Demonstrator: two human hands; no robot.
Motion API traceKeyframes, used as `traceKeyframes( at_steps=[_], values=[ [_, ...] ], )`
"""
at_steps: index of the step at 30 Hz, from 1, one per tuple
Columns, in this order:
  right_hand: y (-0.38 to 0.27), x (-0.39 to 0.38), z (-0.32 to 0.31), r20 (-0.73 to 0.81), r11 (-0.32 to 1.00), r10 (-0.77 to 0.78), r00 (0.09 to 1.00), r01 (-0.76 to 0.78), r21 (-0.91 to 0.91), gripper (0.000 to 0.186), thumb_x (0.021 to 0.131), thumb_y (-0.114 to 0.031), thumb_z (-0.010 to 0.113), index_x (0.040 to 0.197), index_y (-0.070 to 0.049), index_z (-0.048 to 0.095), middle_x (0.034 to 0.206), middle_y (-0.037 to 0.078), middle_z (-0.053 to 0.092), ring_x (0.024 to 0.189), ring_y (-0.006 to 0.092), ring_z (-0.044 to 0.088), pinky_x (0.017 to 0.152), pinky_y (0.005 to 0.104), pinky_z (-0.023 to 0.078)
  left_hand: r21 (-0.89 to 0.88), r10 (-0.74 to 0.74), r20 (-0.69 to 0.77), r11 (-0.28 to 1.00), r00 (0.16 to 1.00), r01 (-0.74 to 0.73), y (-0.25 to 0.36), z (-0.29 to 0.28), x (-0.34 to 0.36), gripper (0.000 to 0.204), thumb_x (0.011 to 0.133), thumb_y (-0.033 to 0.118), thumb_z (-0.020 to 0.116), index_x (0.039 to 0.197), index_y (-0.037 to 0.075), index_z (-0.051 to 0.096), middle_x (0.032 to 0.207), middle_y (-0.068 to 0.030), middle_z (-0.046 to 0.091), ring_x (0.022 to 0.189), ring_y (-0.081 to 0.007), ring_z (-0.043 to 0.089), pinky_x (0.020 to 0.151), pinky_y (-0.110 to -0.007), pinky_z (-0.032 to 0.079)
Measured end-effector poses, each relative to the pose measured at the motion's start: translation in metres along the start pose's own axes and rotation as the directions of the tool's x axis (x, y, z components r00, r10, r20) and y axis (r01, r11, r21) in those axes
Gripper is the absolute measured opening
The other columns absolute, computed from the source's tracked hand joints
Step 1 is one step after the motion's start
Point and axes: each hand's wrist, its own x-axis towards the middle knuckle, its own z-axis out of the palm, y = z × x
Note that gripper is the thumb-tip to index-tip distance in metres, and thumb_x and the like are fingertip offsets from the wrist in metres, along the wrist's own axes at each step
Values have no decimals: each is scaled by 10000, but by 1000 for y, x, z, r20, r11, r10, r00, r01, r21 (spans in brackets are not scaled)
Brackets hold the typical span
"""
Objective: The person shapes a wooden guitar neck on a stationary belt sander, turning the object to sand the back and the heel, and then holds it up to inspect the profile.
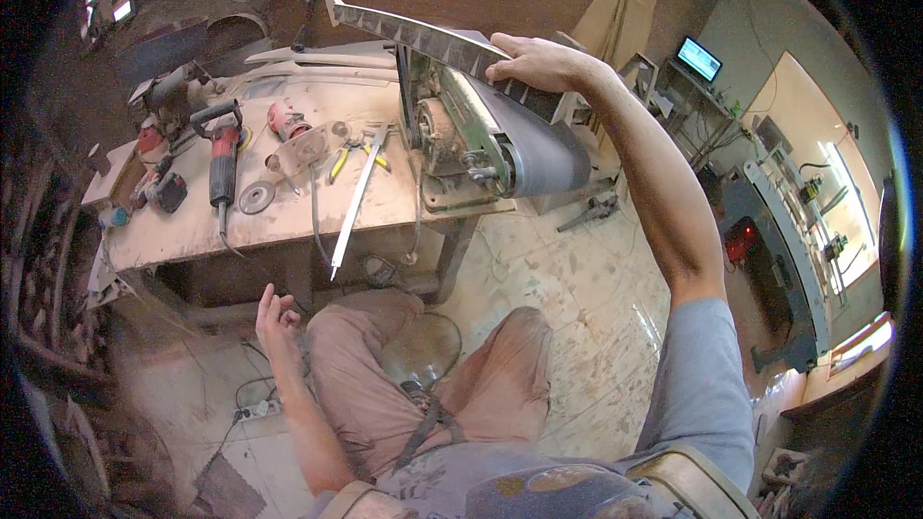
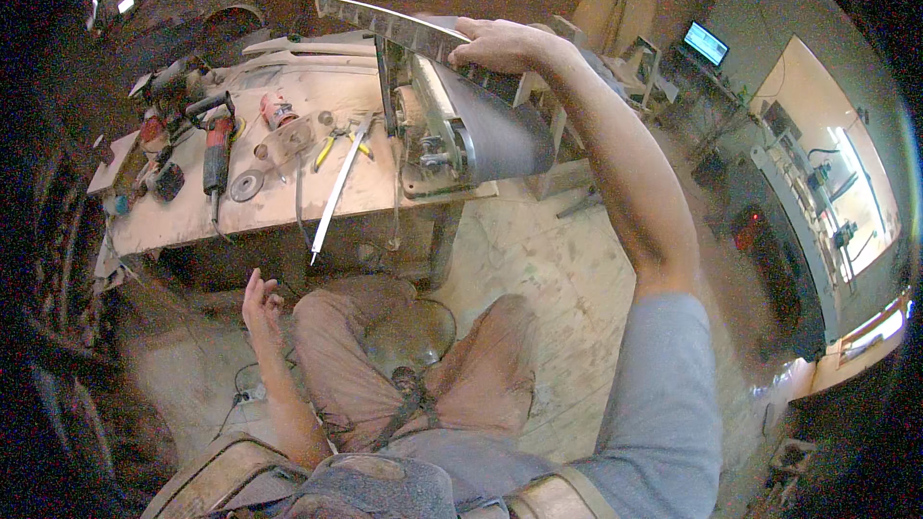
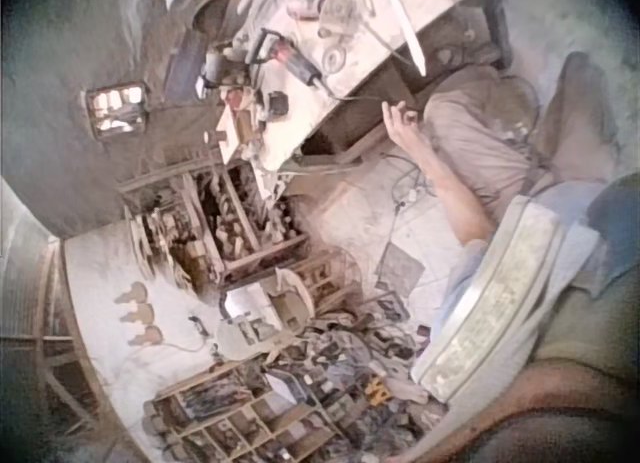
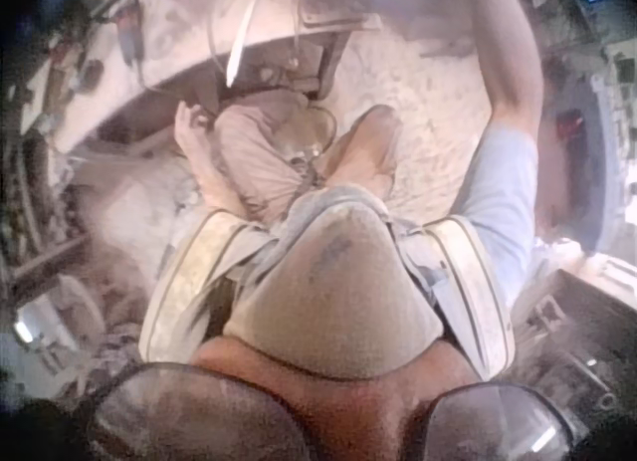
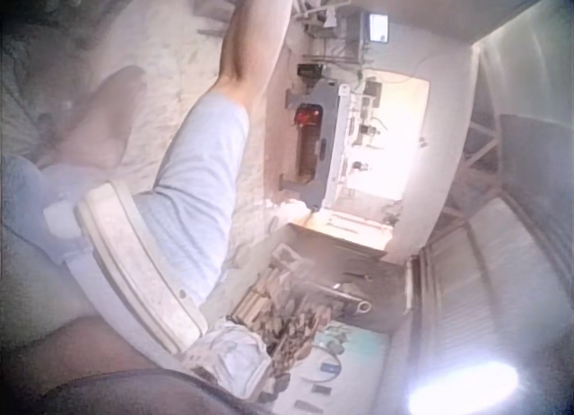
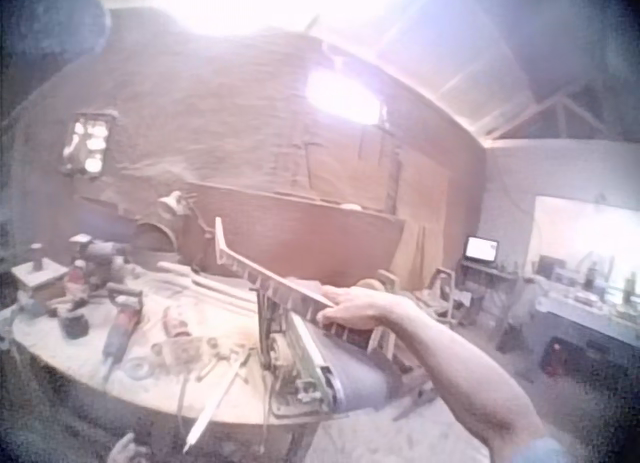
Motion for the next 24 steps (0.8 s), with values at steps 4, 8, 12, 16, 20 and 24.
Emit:
traceKeyframes(
  at_steps=[4,8,12,16,20,24],
  values=[
    [0,-4,-2,25,1000,16,1000,-17,5,499,933,-471,550,1287,-120,531,1209,197,656,1150,355,617,976,494,467,-49,16,23,999,1000,-15,-5,-4,4,473,1021,191,603,1456,38,496,978,-75,667,707,-86,532,638,-232,479],
    [1,-10,-3,34,1000,-8,999,7,24,526,933,-472,546,1316,-113,517,1226,211,648,1159,377,613,977,506,469,-27,8,33,1000,999,-7,1,-1,-2,485,1021,200,607,1462,39,488,983,-75,664,712,-89,536,641,-238,482],
    [-4,-14,-7,51,1000,-21,998,21,10,548,928,-477,547,1332,-109,500,1247,219,639,1162,386,615,980,521,474,-55,20,34,998,999,-18,-1,-4,1,500,1017,209,614,1467,35,481,990,-80,661,715,-98,542,644,-250,484],
    [-4,-16,-6,41,1000,-19,999,19,-12,554,929,-479,551,1345,-119,485,1254,221,635,1164,380,618,1000,522,481,-48,15,23,999,1000,-14,3,-1,-5,514,1012,207,618,1470,23,473,995,-87,661,715,-106,547,645,-256,484],
    [-1,-15,-8,61,999,-11,998,14,-41,552,930,-477,552,1352,-128,481,1247,219,635,1174,373,613,1015,524,485,-64,7,16,998,1000,-6,1,-3,-4,524,1005,208,625,1468,15,474,999,-90,660,722,-110,554,647,-258,485],
    [4,-17,-7,55,1000,-24,998,24,-3,536,924,-462,562,1339,-129,490,1230,211,638,1172,361,611,1007,521,488,-70,14,38,997,999,-11,-3,-7,-5,535,1000,218,632,1469,17,476,1012,-88,658,741,-111,554,657,-260,486]
  ],
)
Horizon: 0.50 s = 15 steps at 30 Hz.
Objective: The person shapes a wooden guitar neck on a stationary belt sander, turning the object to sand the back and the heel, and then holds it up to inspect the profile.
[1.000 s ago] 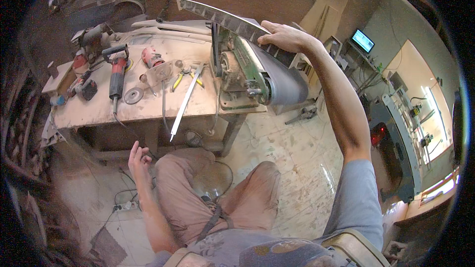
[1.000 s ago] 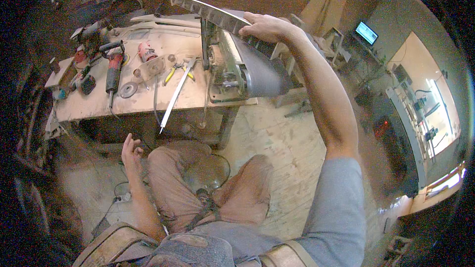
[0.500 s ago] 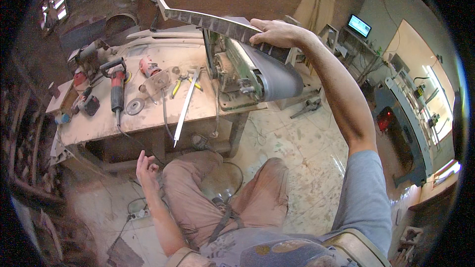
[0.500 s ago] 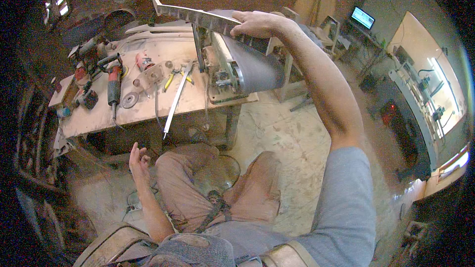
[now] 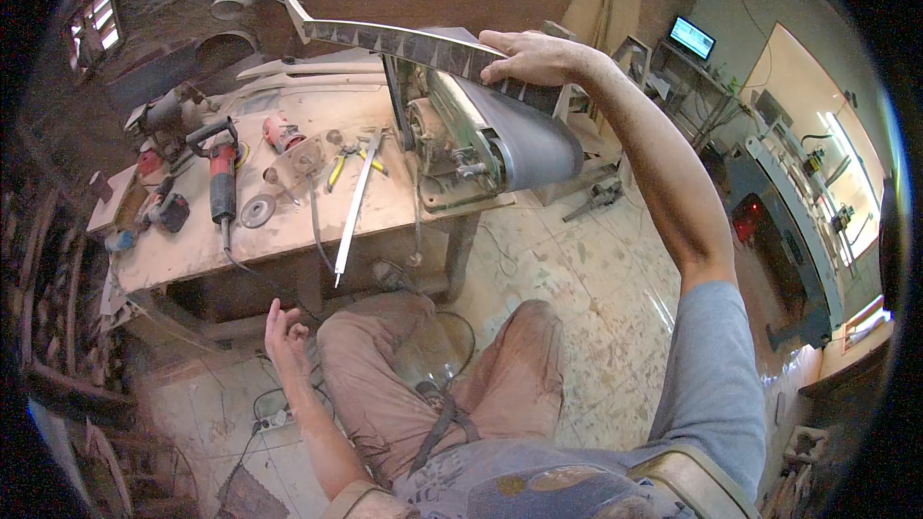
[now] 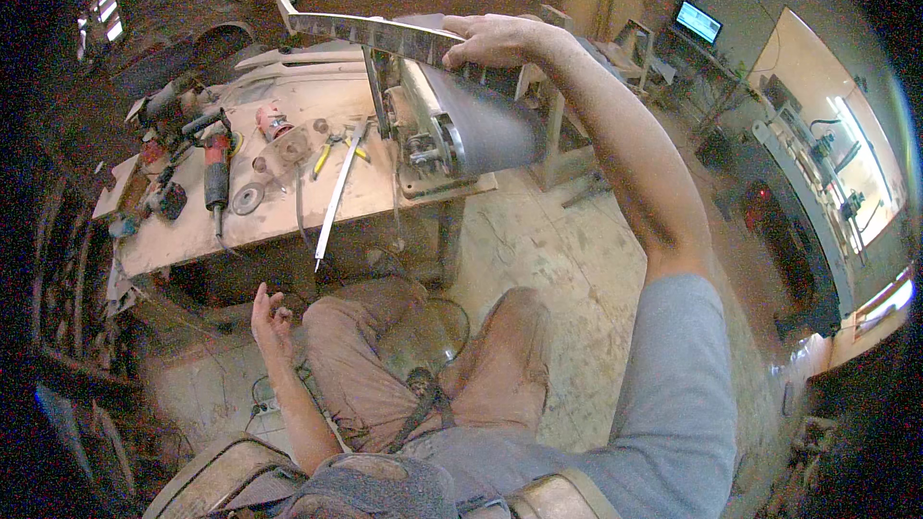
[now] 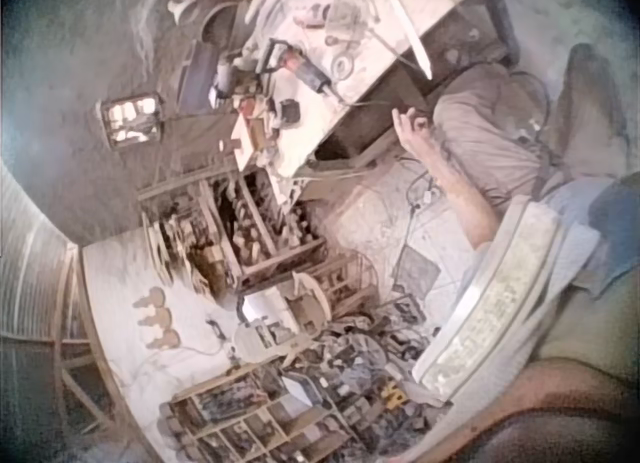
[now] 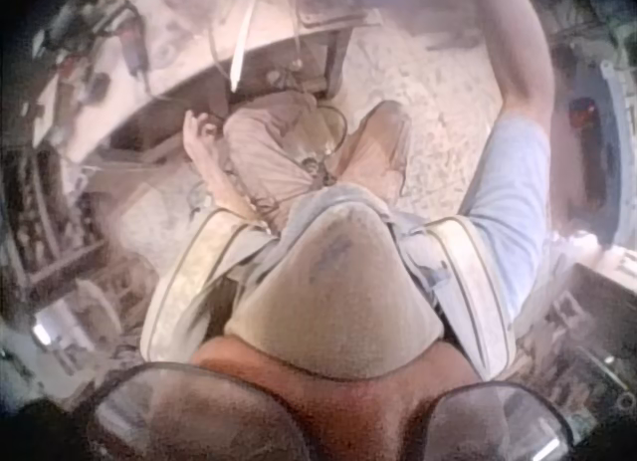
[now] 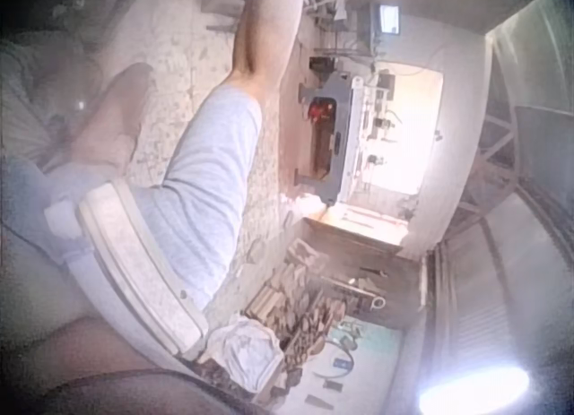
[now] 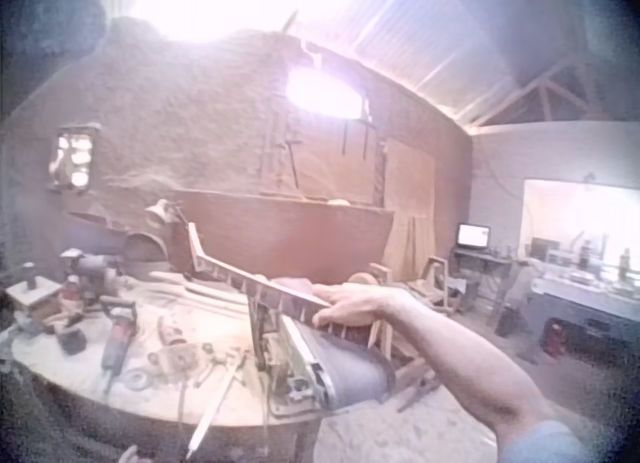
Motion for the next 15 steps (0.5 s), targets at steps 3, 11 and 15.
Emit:
traceKeyframes(
  at_steps=[3,11,15],
  values=[
    [1,-3,1,-26,999,-30,999,30,-16,515,922,-446,566,1321,-126,503,1225,205,638,1161,352,616,999,515,489,23,-10,14,1000,1000,10,-5,-7,5,523,993,249,637,1463,61,504,1076,-85,649,754,-119,543,681,-262,496],
    [1,4,2,-15,1000,8,1000,-8,12,498,907,-419,580,1296,-115,520,1214,203,640,1127,341,624,967,494,493,35,-6,28,999,1000,5,-2,-8,0,543,1008,255,628,1473,21,470,1036,-91,654,787,-116,557,675,-258,482],
    [7,8,4,-33,1000,-21,999,22,13,502,903,-417,588,1292,-109,519,1204,202,642,1108,339,629,940,483,496,54,-19,21,998,1000,18,5,-3,-6,524,1017,245,619,1472,31,473,1031,-91,657,764,-115,550,679,-258,478]
  ],
)
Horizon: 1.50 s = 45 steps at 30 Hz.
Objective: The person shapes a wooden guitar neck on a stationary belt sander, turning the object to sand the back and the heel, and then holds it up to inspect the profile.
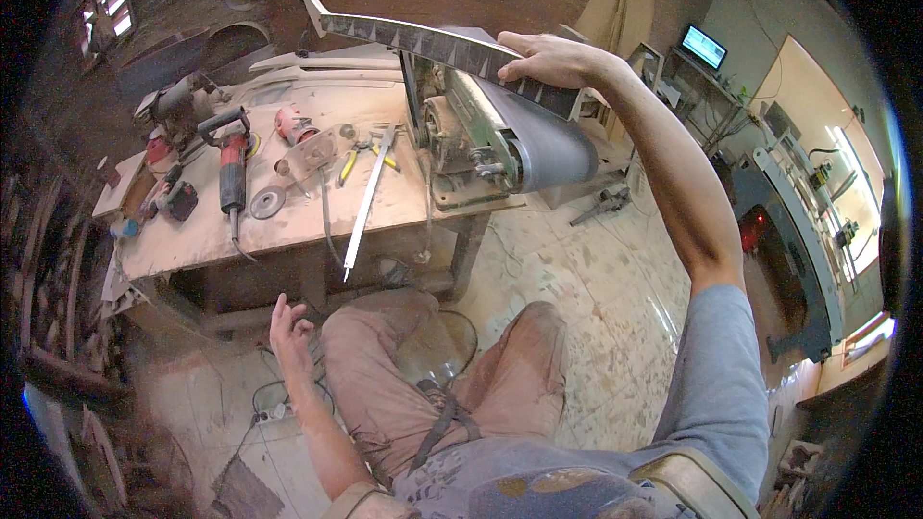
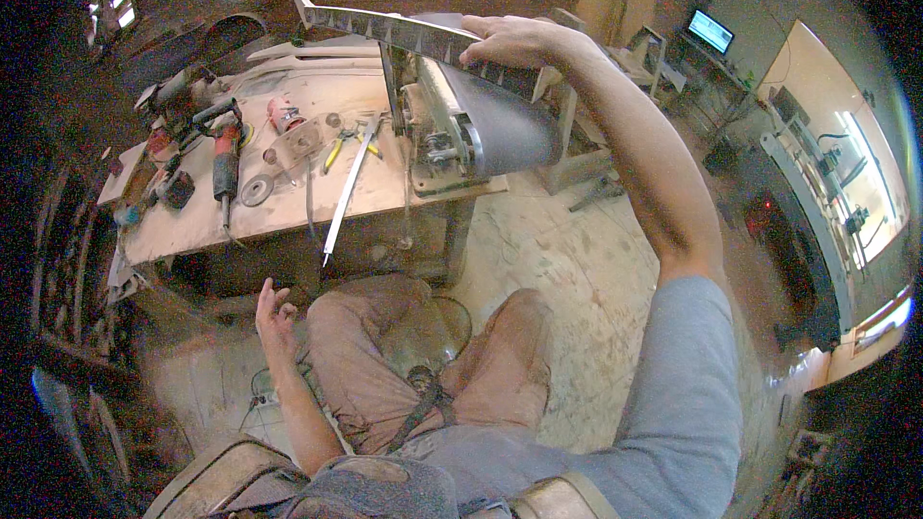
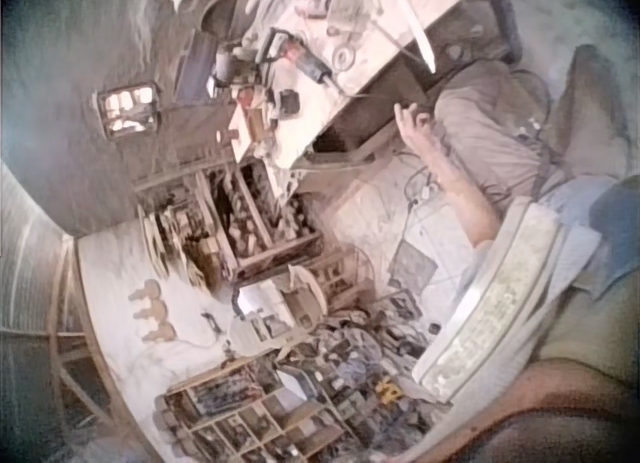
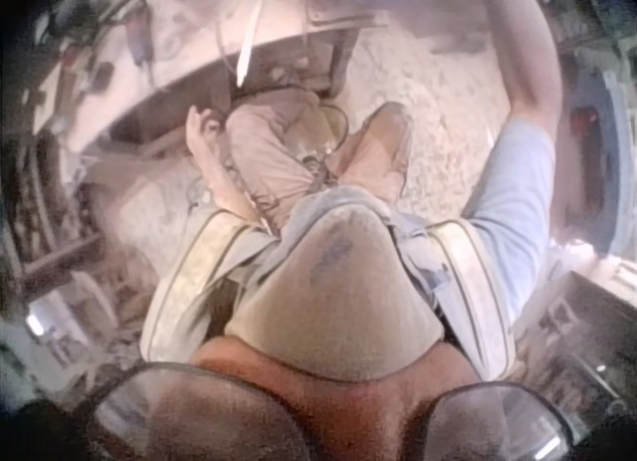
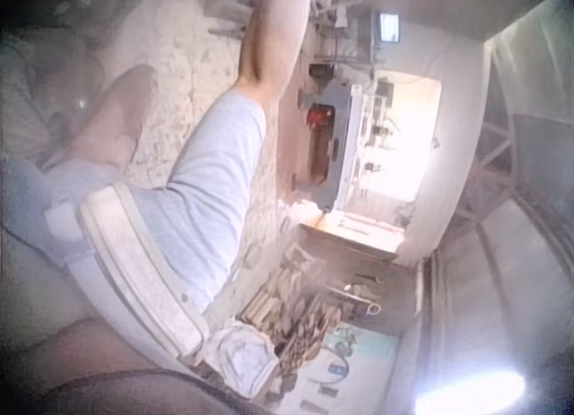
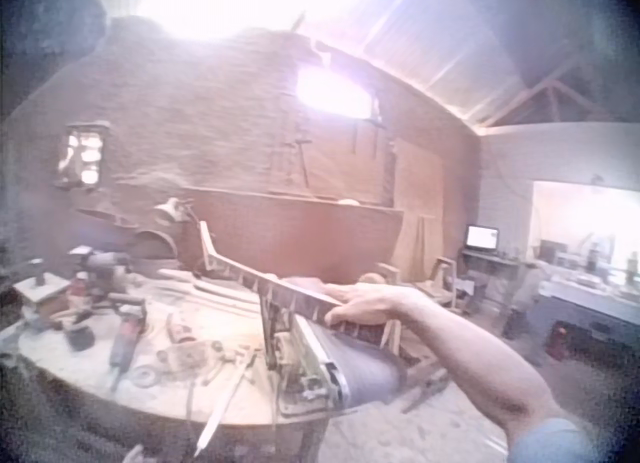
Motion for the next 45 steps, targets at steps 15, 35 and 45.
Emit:
traceKeyframes(
  at_steps=[15,35,45],
  values=[
    [-22,-1,-3,3,996,70,998,-70,-50,429,958,-449,565,1206,-100,535,1128,178,679,1059,314,645,910,452,488,-126,2,-9,992,1000,-4,-5,-3,0,527,1022,188,596,1491,6,437,1017,-89,634,796,-106,554,673,-253,478],
    [-20,-5,-6,59,999,44,997,-43,-15,586,885,-418,618,1371,-106,519,1264,159,617,1217,281,554,1056,450,435,-83,4,6,997,1000,-3,-1,-3,-1,542,1025,192,589,1498,-14,423,1034,-94,643,758,-92,542,677,-248,478],
    [-30,13,-5,24,989,133,991,-132,-64,504,855,-375,643,1247,-64,580,1152,147,664,1073,265,628,939,400,478,-64,-11,-1,998,1000,11,-13,-24,4,600,994,245,622,1514,22,422,1092,-87,642,808,-93,562,677,-234,488]
  ],
)
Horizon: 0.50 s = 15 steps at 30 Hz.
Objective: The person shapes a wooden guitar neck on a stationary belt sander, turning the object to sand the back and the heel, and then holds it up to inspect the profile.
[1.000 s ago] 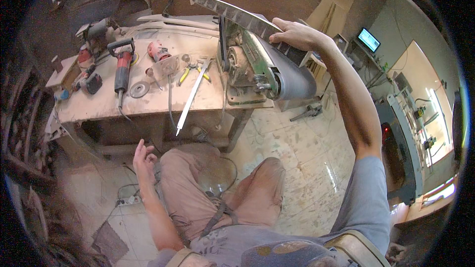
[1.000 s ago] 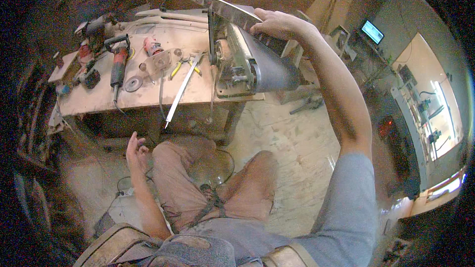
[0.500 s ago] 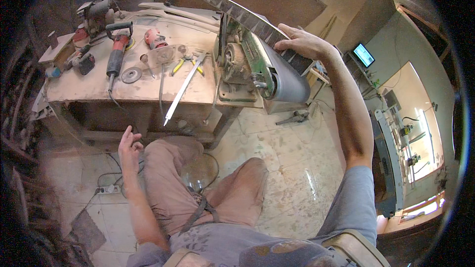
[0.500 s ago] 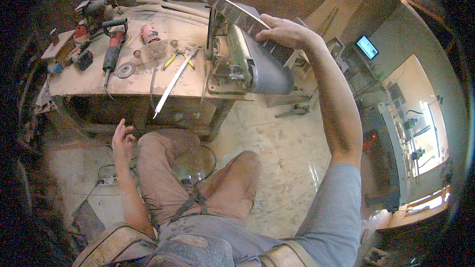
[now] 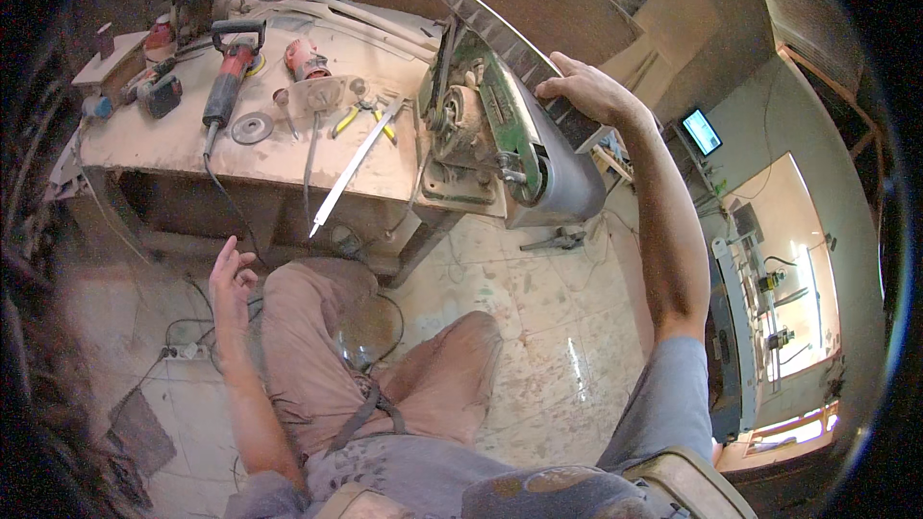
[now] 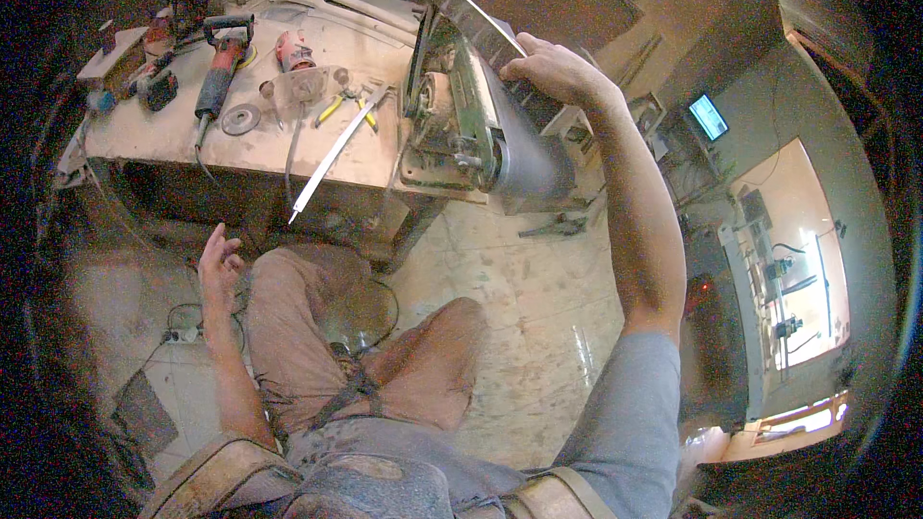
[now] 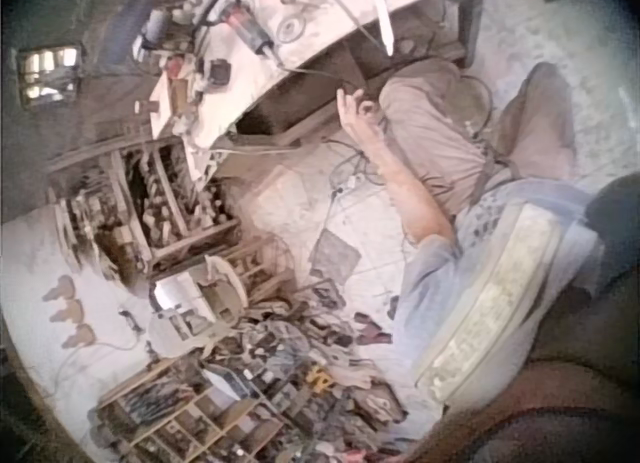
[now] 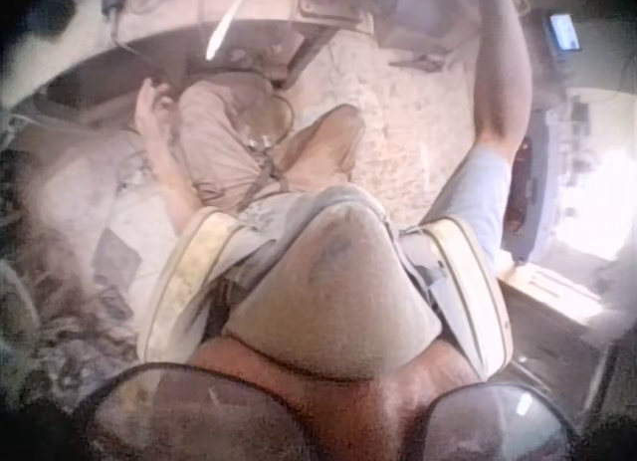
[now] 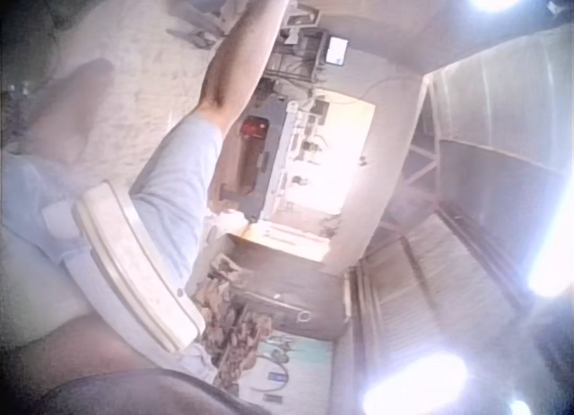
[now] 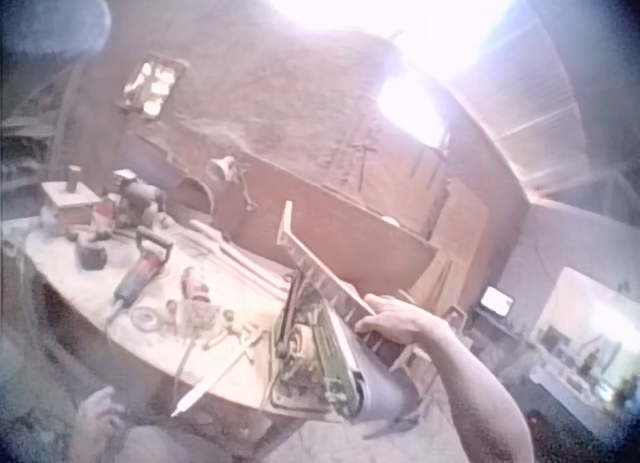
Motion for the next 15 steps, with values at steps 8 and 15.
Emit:
traceKeyframes(
  at_steps=[8,15],
  values=[
    [-8,18,2,-3,979,122,992,-121,-166,459,859,-381,642,1170,-44,634,1053,146,686,948,266,663,863,401,499,-7,-9,13,1000,1000,9,1,12,-6,603,1023,284,597,1522,10,399,1055,-70,639,724,-82,529,674,-233,452],
    [-3,48,6,51,928,368,928,-364,-78,337,858,-194,560,1091,-25,737,1074,172,745,981,324,738,869,470,564,-6,-31,19,999,999,31,-7,2,0,607,1017,271,599,1519,-3,397,1065,-78,634,762,-87,536,695,-235,460]
  ],
)
